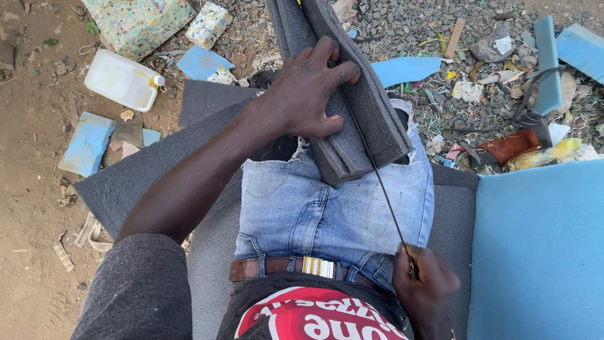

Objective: Cutting through a stack of thick grey foam sheets using a manual cutting tool

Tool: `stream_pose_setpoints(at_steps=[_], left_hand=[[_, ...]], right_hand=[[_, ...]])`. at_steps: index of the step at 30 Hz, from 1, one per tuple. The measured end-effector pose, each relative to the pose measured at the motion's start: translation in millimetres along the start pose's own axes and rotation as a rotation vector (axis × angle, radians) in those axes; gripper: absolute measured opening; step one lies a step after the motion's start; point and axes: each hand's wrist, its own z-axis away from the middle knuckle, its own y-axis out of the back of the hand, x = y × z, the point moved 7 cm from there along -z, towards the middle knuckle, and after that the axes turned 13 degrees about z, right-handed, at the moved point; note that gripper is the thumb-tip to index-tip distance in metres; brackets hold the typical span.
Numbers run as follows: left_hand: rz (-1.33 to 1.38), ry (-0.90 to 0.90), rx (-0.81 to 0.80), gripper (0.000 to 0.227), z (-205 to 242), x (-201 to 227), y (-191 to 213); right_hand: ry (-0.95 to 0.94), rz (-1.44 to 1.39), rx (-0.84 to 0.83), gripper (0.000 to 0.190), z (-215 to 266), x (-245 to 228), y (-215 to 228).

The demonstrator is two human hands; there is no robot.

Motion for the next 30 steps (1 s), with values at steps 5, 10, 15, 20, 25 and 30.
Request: stream_pose_setpoints(at_steps=[5,10,15,20,25,30], left_hand=[[0.080,0.010,-0.043,0.061,-11,-21,-1],[-0.160,0.106,0.217,0.025,-33,-76,18],[-0.220,0.150,0.048,0.090,-32,-86,5],[-0.169,0.054,-0.018,0.085,-29,-78,10],[-0.262,-0.018,0.019,0.093,-12,-46,37],[-0.309,-0.046,0.105,0.094,5,-22,46]], right_hand=[[-0.052,0.055,-0.023,0.013,13,-2,28],[0.020,-0.140,0.054,0.017,-21,-45,94],[-0.505,0.473,-1.572,0.052,136,258,-57],[0.054,-0.049,0.083,0.011,-49,-33,101],[0.157,-0.030,0.145,0.020,-69,-27,66],[0.302,0.009,0.111,0.028,-117,-61,58]])
